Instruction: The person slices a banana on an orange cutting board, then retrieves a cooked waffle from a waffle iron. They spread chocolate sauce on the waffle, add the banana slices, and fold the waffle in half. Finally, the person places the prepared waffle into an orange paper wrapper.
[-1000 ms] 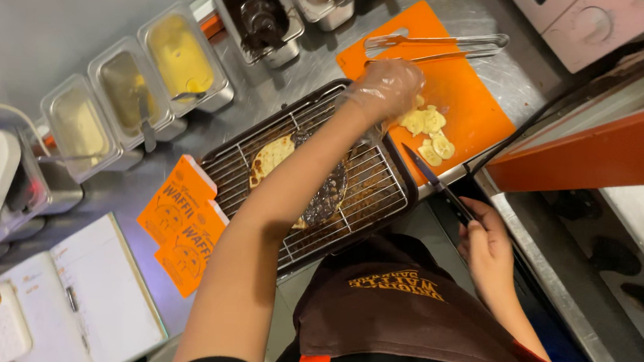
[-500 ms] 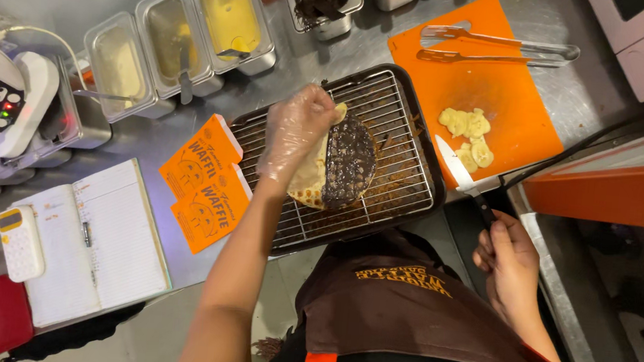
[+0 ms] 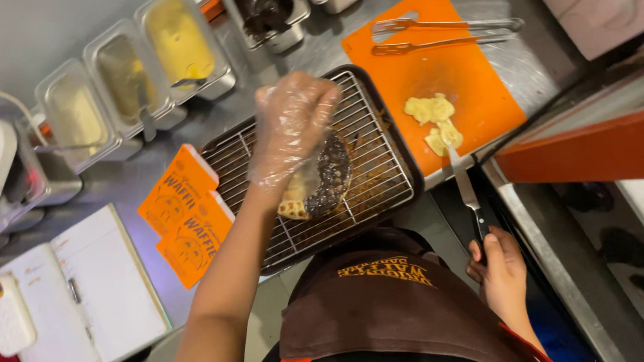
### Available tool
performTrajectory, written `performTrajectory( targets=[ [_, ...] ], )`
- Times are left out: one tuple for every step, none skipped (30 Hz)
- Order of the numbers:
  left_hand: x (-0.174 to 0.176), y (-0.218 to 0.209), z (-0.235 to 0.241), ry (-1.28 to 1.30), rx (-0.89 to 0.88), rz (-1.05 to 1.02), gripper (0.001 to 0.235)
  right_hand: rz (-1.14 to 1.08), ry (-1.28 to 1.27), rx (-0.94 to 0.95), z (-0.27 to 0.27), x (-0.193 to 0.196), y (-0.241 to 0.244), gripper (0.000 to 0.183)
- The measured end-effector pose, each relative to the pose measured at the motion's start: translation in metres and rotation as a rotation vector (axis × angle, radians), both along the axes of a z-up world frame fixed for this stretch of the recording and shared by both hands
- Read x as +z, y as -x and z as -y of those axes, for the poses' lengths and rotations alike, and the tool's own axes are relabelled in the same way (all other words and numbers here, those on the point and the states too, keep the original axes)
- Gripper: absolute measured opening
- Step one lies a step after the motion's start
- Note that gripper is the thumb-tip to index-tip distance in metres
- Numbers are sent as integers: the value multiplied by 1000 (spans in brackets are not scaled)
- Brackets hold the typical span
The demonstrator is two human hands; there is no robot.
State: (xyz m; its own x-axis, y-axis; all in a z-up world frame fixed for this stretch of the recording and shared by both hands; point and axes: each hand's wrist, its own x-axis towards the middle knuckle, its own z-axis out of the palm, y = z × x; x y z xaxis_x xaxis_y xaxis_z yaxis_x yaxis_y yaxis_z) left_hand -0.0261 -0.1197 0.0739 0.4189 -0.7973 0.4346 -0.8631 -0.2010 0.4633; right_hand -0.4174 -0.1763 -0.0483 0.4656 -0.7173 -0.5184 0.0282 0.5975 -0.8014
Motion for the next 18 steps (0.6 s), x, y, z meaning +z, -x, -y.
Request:
performTrajectory(
  targets=[
    [-5,8,12,18,-56,1,14,-6,14,-16,-2,-2,0,26],
    [-11,17,26,-36,-141,-168,11,-12,28,-32,-4,-3,0,25],
    [-20,27,40,-93,-225,-335,9,-18,41,-45,-5,-4,0,24],
    [-30,40,54,-213,-271,-234,10,-27,59,-58,-6,-4,-1,24],
    [-40,52,67,-333,-315,-130,15,-35,75,-69,-6,-4,-4,24],
    [-49,63,80,-271,-398,-62,15,-44,91,-80,-6,-4,-6,24],
    [-58,71,92,-207,-480,7,18,-51,97,-93,-6,-3,-9,24],
    [-65,76,102,-143,-561,76,23,-59,104,-106,-6,-2,-12,24],
    [-72,78,110,-214,-592,116,23,-66,111,-117,-7,-1,-15,25],
    [-77,81,116,-286,-622,158,24,-67,117,-125,-7,0,-16,25],
    [-82,83,122,-356,-649,201,26,-67,125,-130,-8,1,-17,25],
    [-85,84,126,-338,-657,234,25,-67,132,-135,-8,3,-17,25],
    [-87,84,129,-320,-664,266,25,-73,140,-146,-8,4,-17,25],
    [-88,85,132,-301,-671,298,25,-78,147,-156,-9,5,-16,25],
    [-88,85,134,-315,-677,277,25,-84,154,-164,-10,5,-14,25],
    [-88,84,136,-330,-683,256,24,-89,151,-171,-12,4,-13,25],
    [-86,83,136,-345,-684,234,24,-94,148,-172,-13,4,-12,25],
    [-83,82,136,-404,-689,193,20,-100,145,-173,-13,3,-10,25]
  ],
)
